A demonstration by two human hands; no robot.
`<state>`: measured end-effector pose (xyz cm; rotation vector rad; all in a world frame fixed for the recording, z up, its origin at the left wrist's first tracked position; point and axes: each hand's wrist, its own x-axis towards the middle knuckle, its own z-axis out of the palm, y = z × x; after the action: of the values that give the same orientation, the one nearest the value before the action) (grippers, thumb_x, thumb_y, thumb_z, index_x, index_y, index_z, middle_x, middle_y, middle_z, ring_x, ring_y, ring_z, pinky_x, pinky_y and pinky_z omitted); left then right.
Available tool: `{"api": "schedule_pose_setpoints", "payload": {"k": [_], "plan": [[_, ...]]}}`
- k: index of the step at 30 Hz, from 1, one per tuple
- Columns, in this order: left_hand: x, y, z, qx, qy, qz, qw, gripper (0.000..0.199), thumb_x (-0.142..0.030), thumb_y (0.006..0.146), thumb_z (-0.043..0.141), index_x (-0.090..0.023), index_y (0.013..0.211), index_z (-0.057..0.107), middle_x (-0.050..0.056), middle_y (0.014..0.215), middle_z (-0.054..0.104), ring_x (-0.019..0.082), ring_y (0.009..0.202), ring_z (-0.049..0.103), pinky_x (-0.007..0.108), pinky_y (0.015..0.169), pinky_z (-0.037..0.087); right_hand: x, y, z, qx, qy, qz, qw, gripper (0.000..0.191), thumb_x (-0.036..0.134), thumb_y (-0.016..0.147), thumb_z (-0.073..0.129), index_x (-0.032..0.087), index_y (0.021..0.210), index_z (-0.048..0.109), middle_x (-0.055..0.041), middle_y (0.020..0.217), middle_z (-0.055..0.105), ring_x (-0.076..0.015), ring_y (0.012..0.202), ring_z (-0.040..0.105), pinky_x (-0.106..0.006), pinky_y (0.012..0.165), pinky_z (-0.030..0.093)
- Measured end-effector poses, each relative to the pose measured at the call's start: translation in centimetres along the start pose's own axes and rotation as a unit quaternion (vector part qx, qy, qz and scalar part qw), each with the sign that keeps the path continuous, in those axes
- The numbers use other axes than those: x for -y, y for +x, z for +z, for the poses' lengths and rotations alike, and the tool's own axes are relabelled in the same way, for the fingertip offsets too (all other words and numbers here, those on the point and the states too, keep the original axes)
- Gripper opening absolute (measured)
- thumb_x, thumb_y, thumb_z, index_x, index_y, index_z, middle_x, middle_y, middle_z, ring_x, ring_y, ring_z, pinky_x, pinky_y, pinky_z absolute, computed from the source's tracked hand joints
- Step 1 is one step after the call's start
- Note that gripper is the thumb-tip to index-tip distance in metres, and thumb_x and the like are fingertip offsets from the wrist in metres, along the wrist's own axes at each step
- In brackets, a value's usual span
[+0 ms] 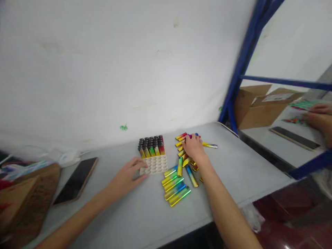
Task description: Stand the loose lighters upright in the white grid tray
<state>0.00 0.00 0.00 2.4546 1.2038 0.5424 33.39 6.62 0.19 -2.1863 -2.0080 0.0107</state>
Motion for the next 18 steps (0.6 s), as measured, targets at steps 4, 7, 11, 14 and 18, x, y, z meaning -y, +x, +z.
{"api": "schedule_pose_setpoints", "payload": {"k": [4, 7, 11, 14, 18], "plan": [[0.7, -0.2, 0.3, -0.084, 0.004, -0.045, 0.995, 0.07, -0.045, 0.081, 0.088, -0.025, 0.138, 0.054, 0.012, 0.138, 0.057, 0.036, 0.132, 0.059, 0.059, 0.116, 0.05, 0.3, 0.0, 0.1, 0.003, 0.003, 0.005, 1.0, 0.044, 0.041, 0.111, 0.044, 0.016, 0.144, 0.061, -0.0211, 0.143, 0.058, -0.038, 0.131, 0.056, -0.047, 0.11, 0.044], [2.2, 0.0, 0.6, -0.122, -0.01, -0.074, 0.99, 0.118, -0.057, 0.067, 0.096, -0.026, 0.161, 0.031, 0.017, 0.161, 0.042, 0.042, 0.152, 0.043, 0.064, 0.128, 0.036, 0.5, 0.0, 0.1, 0.007, 0.005, 0.005, 1.0, 0.045, 0.043, 0.111, 0.044, 0.017, 0.144, 0.061, -0.0221, 0.145, 0.057, -0.0377, 0.132, 0.055, -0.047, 0.109, 0.044], [4.3, 1.2, 0.8, -0.092, -0.05, -0.089, 0.991, 0.144, -0.062, 0.064, 0.097, -0.023, 0.17, 0.008, 0.024, 0.173, 0.029, 0.047, 0.16, 0.032, 0.066, 0.13, 0.029, 0.6, 0.0, 0.2, 0.006, 0.004, 0.008, 1.0, 0.045, 0.043, 0.111, 0.045, 0.017, 0.145, 0.06, -0.022, 0.144, 0.057, -0.0373, 0.132, 0.055, -0.047, 0.109, 0.044], [5.0, 2.4, 0.6, -0.04, -0.052, -0.041, 0.997, 0.158, -0.062, 0.062, 0.098, -0.022, 0.172, -0.008, 0.026, 0.179, 0.013, 0.047, 0.165, 0.018, 0.067, 0.133, 0.019, 0.6, 0.0, 0.2, 0.003, 0.008, 0.008, 1.0, 0.045, 0.042, 0.111, 0.045, 0.018, 0.145, 0.06, -0.0214, 0.144, 0.057, -0.0374, 0.133, 0.055, -0.047, 0.109, 0.044], [5.3, 3.5, 0.4, -0.018, -0.06, 0.009, 0.998, 0.167, -0.06, 0.06, 0.1, -0.022, 0.171, -0.02, 0.025, 0.181, 0.003, 0.045, 0.167, 0.006, 0.064, 0.135, 0.015, 0.5, -0.1, 0.3, -0.008, 0.017, 0.002, 1.0, 0.044, 0.039, 0.11, 0.048, 0.018, 0.145, 0.061, -0.0213, 0.142, 0.059, -0.0365, 0.131, 0.055, -0.046, 0.109, 0.044]]}}
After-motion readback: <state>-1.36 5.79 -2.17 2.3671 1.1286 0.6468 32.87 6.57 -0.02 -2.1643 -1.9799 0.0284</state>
